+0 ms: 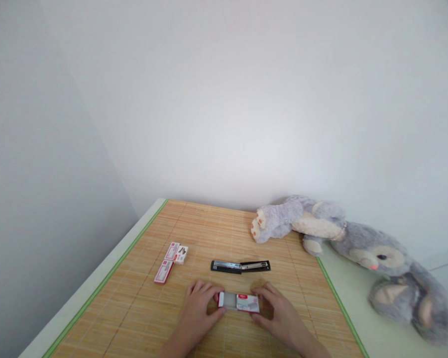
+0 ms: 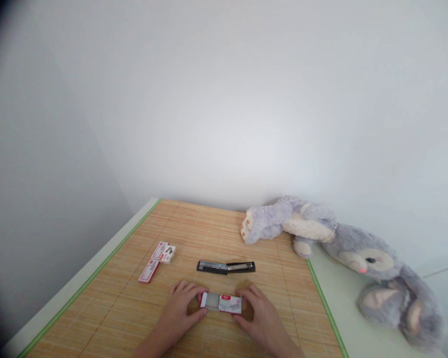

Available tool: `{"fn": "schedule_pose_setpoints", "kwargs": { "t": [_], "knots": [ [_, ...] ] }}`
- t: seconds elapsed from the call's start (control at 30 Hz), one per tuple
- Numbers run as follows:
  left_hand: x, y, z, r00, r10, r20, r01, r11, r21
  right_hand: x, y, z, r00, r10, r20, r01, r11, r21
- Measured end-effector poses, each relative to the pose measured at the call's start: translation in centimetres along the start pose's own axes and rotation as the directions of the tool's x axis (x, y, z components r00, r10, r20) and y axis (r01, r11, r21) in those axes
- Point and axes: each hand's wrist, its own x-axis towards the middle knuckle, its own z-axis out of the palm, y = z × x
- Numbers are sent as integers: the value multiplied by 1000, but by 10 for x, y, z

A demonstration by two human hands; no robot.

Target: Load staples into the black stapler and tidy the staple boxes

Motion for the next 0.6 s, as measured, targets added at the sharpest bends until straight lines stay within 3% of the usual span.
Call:
{"fn": "schedule_pose_setpoints", "kwargs": {
  "t": [0.3, 0.37, 0.47, 0.53, 0.6],
  "knots": [
    [4, 24, 22, 999, 41, 17, -41, 999, -25, 14, -23, 10, 998, 7, 66, -6, 1000, -16],
    [3, 19, 22, 998, 49, -25, -50, 998, -41, 15, -27, 12, 999, 3, 46, -2, 1000, -30],
    [9, -1, 13, 983, -10, -183, 8, 1000, -10, 19, -33, 16, 1000, -15, 10, 15, 999, -34],
    [21, -15, 4, 961, -49, -274, 58, 998, 25, 23, -36, 20, 999, -39, 12, 39, 998, -51],
    [37, -26, -4, 955, -46, -292, 61, 997, 44, 29, -40, 24, 998, -65, 28, 66, 995, -72]
  ]
}}
